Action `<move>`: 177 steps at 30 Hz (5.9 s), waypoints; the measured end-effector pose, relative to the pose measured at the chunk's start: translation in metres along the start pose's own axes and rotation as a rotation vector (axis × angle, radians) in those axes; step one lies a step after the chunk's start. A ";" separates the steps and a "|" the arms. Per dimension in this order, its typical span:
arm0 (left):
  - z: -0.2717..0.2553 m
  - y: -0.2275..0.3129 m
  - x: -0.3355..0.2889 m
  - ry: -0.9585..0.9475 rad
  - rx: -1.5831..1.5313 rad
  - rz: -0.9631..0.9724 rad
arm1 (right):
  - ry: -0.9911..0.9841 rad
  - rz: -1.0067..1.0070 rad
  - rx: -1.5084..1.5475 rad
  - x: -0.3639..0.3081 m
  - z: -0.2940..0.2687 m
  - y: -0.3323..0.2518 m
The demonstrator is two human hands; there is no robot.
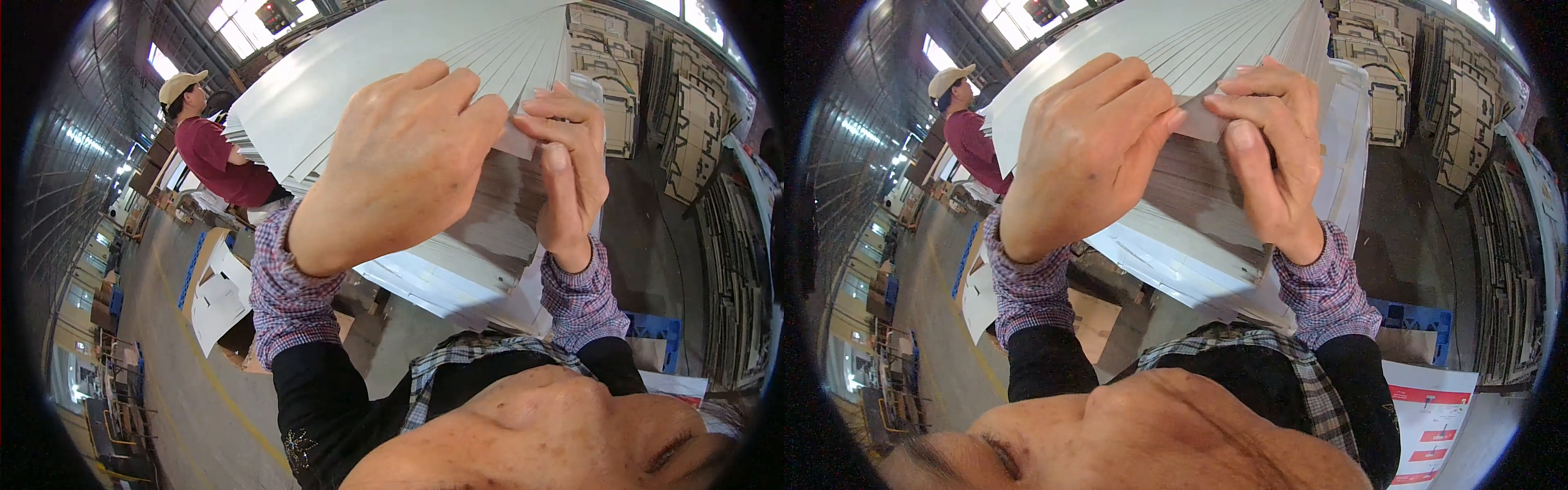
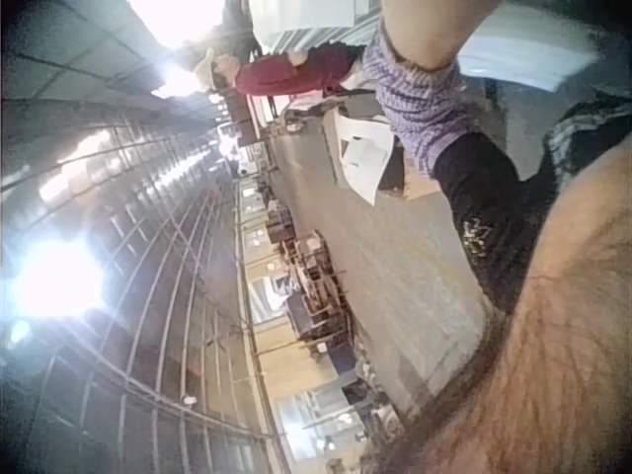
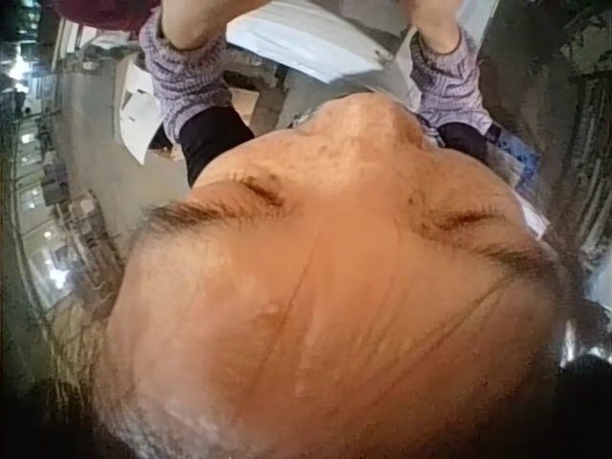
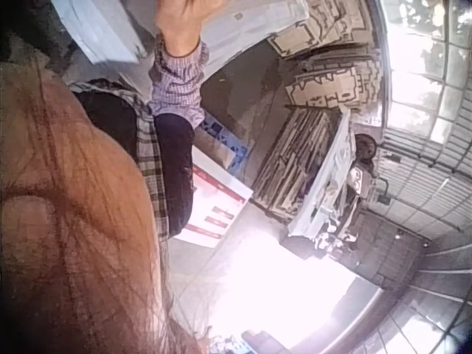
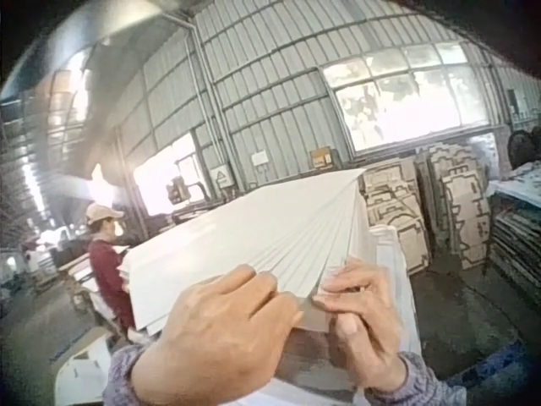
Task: Counting individual white large paper sheets from a big stack in a paper processing mill facility.
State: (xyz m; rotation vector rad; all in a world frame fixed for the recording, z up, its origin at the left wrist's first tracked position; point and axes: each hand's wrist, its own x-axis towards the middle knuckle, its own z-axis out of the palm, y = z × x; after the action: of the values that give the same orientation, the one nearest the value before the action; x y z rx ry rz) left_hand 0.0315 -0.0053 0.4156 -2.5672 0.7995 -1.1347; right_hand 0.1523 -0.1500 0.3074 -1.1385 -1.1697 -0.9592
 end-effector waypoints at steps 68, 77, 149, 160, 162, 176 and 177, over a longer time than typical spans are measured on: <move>0.017 0.006 0.018 0.129 0.070 0.039 | 0.010 -0.031 -0.008 0.003 0.004 -0.004; -0.002 0.012 0.004 -0.011 0.043 -0.018 | 0.007 -0.054 -0.004 0.000 0.005 -0.002; 0.071 0.105 -0.015 0.229 -1.905 0.470 | -0.467 0.675 -0.871 -0.307 -0.095 0.120; 0.069 0.104 0.001 0.220 -1.901 0.593 | -0.453 0.634 -0.852 -0.326 -0.101 0.136; 0.057 0.097 -0.010 0.109 -1.840 0.487 | -0.495 0.704 -0.863 -0.320 -0.102 0.137; -0.011 -0.091 -0.055 -0.299 -0.155 -0.254 | -0.417 0.717 -0.857 -0.300 -0.087 0.115; -0.004 -0.089 -0.061 -0.239 -0.201 -0.262 | -0.413 0.712 -0.857 -0.300 -0.087 0.115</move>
State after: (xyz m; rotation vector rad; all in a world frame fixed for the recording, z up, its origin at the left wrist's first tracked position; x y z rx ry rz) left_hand 0.0296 0.1027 0.4163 -2.9727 0.5588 -0.8203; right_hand 0.2322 -0.2171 -0.0083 -2.3262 -0.5224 -0.6609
